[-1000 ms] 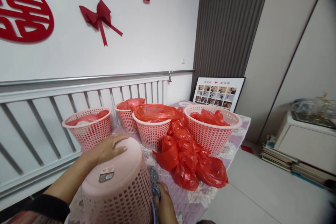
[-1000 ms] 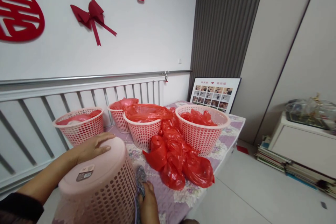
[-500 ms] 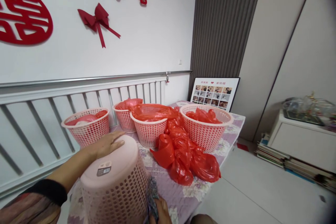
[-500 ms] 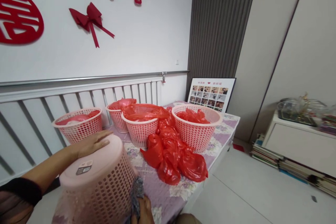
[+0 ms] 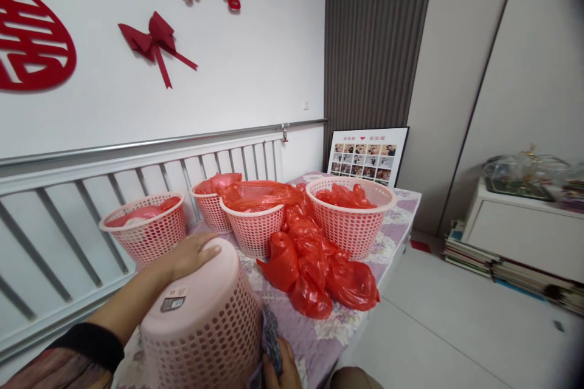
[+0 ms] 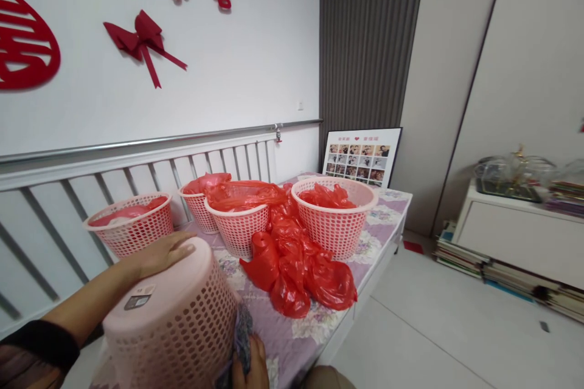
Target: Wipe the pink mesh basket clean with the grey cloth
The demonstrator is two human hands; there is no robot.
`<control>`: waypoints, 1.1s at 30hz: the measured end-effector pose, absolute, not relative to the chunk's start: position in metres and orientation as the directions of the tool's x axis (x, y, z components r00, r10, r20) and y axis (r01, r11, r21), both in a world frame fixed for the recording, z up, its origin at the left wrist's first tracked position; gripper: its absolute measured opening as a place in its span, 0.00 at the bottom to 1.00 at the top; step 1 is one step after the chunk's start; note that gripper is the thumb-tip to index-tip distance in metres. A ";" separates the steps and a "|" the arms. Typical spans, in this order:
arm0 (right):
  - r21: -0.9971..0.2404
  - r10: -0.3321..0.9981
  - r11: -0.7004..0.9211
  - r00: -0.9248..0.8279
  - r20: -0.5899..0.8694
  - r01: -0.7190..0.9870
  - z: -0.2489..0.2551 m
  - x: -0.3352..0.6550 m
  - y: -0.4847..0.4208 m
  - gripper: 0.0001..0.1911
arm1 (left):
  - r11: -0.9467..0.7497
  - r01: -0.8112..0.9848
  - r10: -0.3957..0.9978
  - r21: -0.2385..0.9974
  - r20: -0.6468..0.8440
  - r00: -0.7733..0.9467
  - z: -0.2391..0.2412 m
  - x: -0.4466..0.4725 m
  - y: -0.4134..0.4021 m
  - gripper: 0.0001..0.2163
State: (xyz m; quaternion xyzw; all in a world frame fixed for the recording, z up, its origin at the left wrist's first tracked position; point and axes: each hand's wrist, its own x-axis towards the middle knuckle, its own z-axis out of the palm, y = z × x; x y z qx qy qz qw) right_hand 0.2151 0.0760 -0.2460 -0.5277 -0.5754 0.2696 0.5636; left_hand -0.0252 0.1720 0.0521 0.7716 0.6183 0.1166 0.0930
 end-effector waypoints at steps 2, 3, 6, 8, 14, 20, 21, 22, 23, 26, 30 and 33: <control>-0.906 0.904 0.321 0.197 0.381 0.278 -0.237 0.214 0.079 0.17 | -0.257 0.905 0.965 0.339 0.034 0.262 0.055 -0.020 0.171 0.34; -0.900 0.896 0.347 0.189 0.401 0.264 -0.229 0.212 0.080 0.18 | -0.275 0.887 0.957 0.371 0.016 0.291 0.057 -0.018 0.171 0.33; -0.853 0.853 0.453 0.153 0.499 0.261 -0.194 0.204 0.082 0.20 | -0.326 0.831 0.927 0.450 -0.019 0.374 0.061 -0.012 0.171 0.29; -0.792 0.798 0.535 0.134 0.588 0.294 -0.160 0.199 0.082 0.21 | -0.346 0.811 0.913 0.471 -0.032 0.407 0.064 -0.007 0.171 0.27; -0.621 0.674 0.725 -0.126 0.727 0.297 -0.063 0.192 0.078 0.26 | -0.302 0.762 0.918 0.573 -0.043 0.395 0.065 0.001 0.171 0.23; -0.864 0.884 0.462 -0.018 0.468 0.199 -0.111 0.194 0.098 0.26 | -0.381 0.776 0.895 0.502 -0.011 0.446 0.064 -0.003 0.172 0.23; -0.899 0.916 0.397 -0.009 0.402 0.183 -0.130 0.196 0.102 0.26 | -0.382 0.783 0.897 0.491 -0.008 0.443 0.063 -0.004 0.172 0.24; -0.922 0.936 0.346 -0.001 0.351 0.174 -0.150 0.199 0.105 0.26 | -0.382 0.786 0.897 0.486 -0.012 0.443 0.063 -0.005 0.172 0.24; -0.938 0.951 0.302 0.018 0.309 0.170 -0.169 0.203 0.107 0.26 | -0.383 0.786 0.895 0.486 -0.014 0.445 0.062 -0.006 0.173 0.24; -0.959 0.967 0.216 0.094 0.236 0.184 -0.208 0.211 0.110 0.28 | -0.392 0.783 0.891 0.483 -0.014 0.455 0.061 -0.006 0.173 0.24; -0.948 0.951 0.246 0.139 0.276 0.200 -0.200 0.203 0.103 0.25 | -0.402 0.788 0.889 0.466 -0.006 0.458 0.062 -0.005 0.170 0.23; -0.882 0.882 0.391 0.166 0.441 0.262 -0.160 0.189 0.086 0.23 | -0.421 0.774 0.881 0.473 0.011 0.473 0.063 -0.005 0.170 0.23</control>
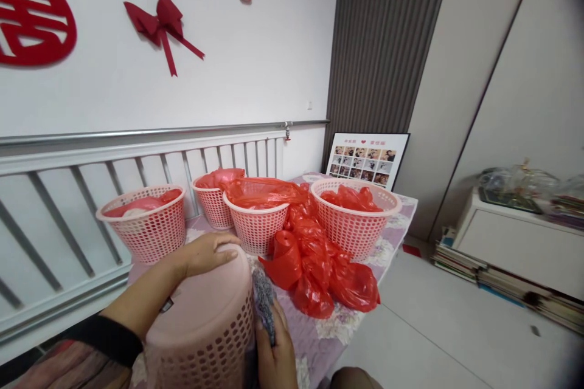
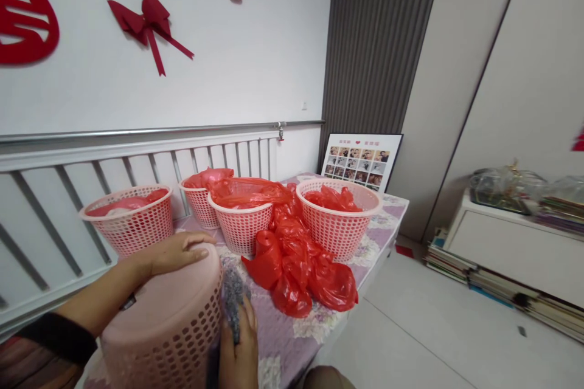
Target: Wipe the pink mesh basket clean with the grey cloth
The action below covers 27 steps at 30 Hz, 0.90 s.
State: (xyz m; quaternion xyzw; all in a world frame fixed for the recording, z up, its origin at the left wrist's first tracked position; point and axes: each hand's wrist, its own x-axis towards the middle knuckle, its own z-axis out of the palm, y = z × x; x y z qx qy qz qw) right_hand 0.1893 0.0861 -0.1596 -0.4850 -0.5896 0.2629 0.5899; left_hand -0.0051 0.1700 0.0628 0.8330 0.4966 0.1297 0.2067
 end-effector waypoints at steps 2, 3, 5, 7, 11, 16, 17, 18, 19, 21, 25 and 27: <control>-0.762 0.785 0.558 0.090 0.613 0.328 -0.126 0.183 0.073 0.21 | -0.445 0.756 0.871 0.481 0.034 0.491 0.062 -0.006 0.171 0.23; -0.671 0.719 0.652 -0.008 0.694 0.354 -0.108 0.181 0.068 0.20 | -0.452 0.749 0.868 0.484 0.045 0.495 0.060 -0.007 0.172 0.23; -0.508 0.606 0.770 -0.191 0.772 0.387 -0.076 0.181 0.064 0.19 | -0.455 0.746 0.868 0.487 0.056 0.493 0.058 -0.008 0.175 0.22; -0.456 0.575 0.794 -0.255 0.777 0.401 -0.048 0.183 0.072 0.18 | -0.451 0.741 0.871 0.498 0.062 0.488 0.055 -0.009 0.178 0.21; -0.595 0.681 0.730 -0.274 0.680 0.337 -0.010 0.189 0.118 0.14 | -0.466 0.691 0.855 0.552 0.080 0.512 0.053 -0.010 0.181 0.19; -0.776 0.771 0.612 -0.335 0.541 0.155 0.007 0.189 0.167 0.17 | -0.475 0.674 0.859 0.566 0.130 0.496 0.057 -0.010 0.179 0.19; -0.781 0.773 0.606 -0.342 0.534 0.149 0.008 0.189 0.168 0.17 | -0.473 0.677 0.862 0.564 0.136 0.489 0.058 -0.010 0.179 0.19; -0.778 0.772 0.608 -0.346 0.533 0.160 0.008 0.189 0.165 0.17 | -0.470 0.681 0.865 0.561 0.138 0.483 0.058 -0.011 0.179 0.19; -0.766 0.770 0.616 -0.344 0.537 0.184 0.007 0.189 0.159 0.17 | -0.466 0.687 0.868 0.557 0.137 0.477 0.058 -0.011 0.179 0.20; -0.728 0.768 0.634 -0.318 0.556 0.260 0.002 0.190 0.141 0.16 | -0.455 0.705 0.876 0.545 0.131 0.465 0.057 -0.011 0.179 0.20; -0.597 0.721 0.681 -0.246 0.648 0.425 -0.023 0.191 0.098 0.14 | -0.445 0.734 0.884 0.513 0.117 0.453 0.056 -0.011 0.180 0.21; -0.492 0.649 0.729 -0.252 0.718 0.476 -0.041 0.190 0.080 0.15 | -0.441 0.744 0.887 0.502 0.116 0.447 0.057 -0.010 0.178 0.21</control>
